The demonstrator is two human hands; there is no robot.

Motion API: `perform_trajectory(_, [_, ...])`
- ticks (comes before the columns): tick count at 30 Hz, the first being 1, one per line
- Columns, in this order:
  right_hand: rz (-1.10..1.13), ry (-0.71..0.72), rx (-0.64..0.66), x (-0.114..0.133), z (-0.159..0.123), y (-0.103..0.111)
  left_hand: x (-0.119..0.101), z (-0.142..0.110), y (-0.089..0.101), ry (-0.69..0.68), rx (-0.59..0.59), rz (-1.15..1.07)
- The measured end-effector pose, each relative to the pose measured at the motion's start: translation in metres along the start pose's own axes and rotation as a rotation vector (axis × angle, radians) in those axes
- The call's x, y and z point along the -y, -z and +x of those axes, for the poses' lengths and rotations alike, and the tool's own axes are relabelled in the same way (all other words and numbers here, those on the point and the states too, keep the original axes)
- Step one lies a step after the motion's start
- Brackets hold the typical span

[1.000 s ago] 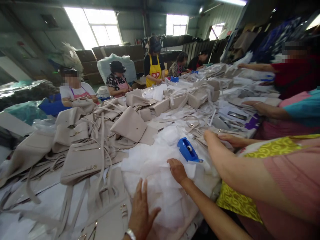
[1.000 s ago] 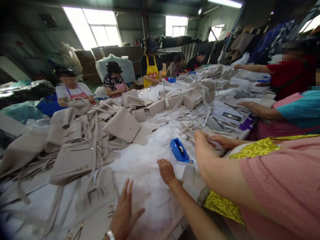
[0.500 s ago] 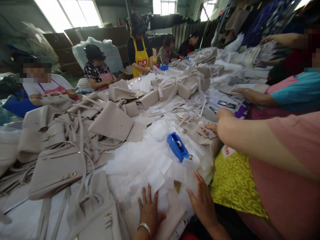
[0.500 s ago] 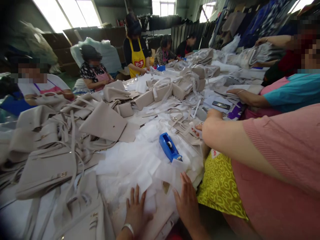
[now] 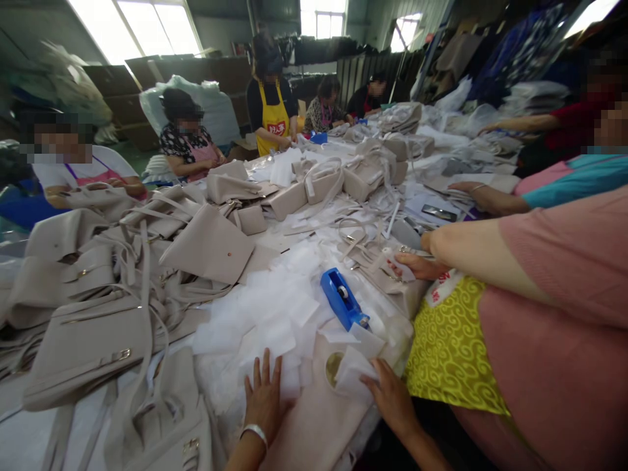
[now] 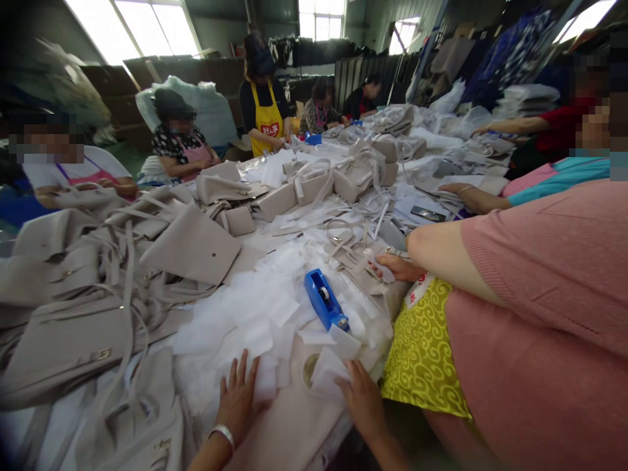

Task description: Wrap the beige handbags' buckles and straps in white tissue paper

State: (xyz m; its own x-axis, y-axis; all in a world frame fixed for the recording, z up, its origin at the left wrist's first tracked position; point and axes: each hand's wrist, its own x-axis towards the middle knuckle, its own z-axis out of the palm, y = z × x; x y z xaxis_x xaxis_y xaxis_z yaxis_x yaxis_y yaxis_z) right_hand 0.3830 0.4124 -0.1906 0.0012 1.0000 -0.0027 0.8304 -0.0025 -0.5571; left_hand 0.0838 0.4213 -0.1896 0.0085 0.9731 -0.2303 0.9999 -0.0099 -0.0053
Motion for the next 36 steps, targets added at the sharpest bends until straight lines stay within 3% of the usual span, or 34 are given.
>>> perform_trajectory(3, [-0.021,-0.060,-0.164,-0.013,0.009,0.004,0.006,-0.017,0.003,0.028,-0.019,-0.078])
perform_trajectory(5, [0.007,-0.101,-0.208,-0.017,0.017,0.004,0.007,-0.028,0.007,0.040,-0.025,-0.187])
perform_trajectory(8, [0.142,-0.225,-0.100,-0.011,0.033,0.004,-0.004,-0.036,0.022,0.006,-0.039,-0.399])
perform_trajectory(10, [0.208,-0.276,-0.043,0.001,0.043,0.005,-0.021,-0.030,0.034,-0.062,0.017,-0.531])
perform_trajectory(13, [0.225,-0.202,-0.071,0.022,0.056,0.005,-0.056,-0.003,0.048,-0.136,0.098,-0.766])
perform_trajectory(17, [0.180,0.012,-0.103,0.046,0.076,0.002,-0.085,0.057,0.057,0.036,0.188,-1.326])
perform_trajectory(20, [0.061,0.132,-0.160,0.058,0.095,-0.008,-0.083,0.103,0.061,0.209,0.339,-1.624])
perform_trajectory(23, [-0.115,0.209,-0.280,0.068,0.114,-0.023,-0.067,0.137,0.062,0.356,0.331,-1.784])
perform_trajectory(27, [-0.263,0.217,-0.342,0.076,0.140,-0.038,-0.046,0.155,0.058,0.481,0.244,-1.672])
perform_trajectory(29, [-0.301,0.199,-0.331,0.076,0.153,-0.041,-0.043,0.146,0.059,0.486,0.201,-1.616])
perform_trajectory(30, [-0.319,0.202,-0.315,0.076,0.159,-0.041,-0.045,0.138,0.061,0.441,0.124,-1.556])
perform_trajectory(33, [-0.373,0.253,-0.245,0.074,0.173,-0.037,-0.058,0.107,0.070,0.060,-0.196,-1.167])
perform_trajectory(34, [-0.383,0.277,-0.218,0.075,0.176,-0.034,-0.064,0.098,0.072,-0.098,-0.237,-1.006])
perform_trajectory(36, [-0.377,0.326,-0.160,0.077,0.180,-0.024,-0.077,0.089,0.069,-0.286,-0.157,-0.768])
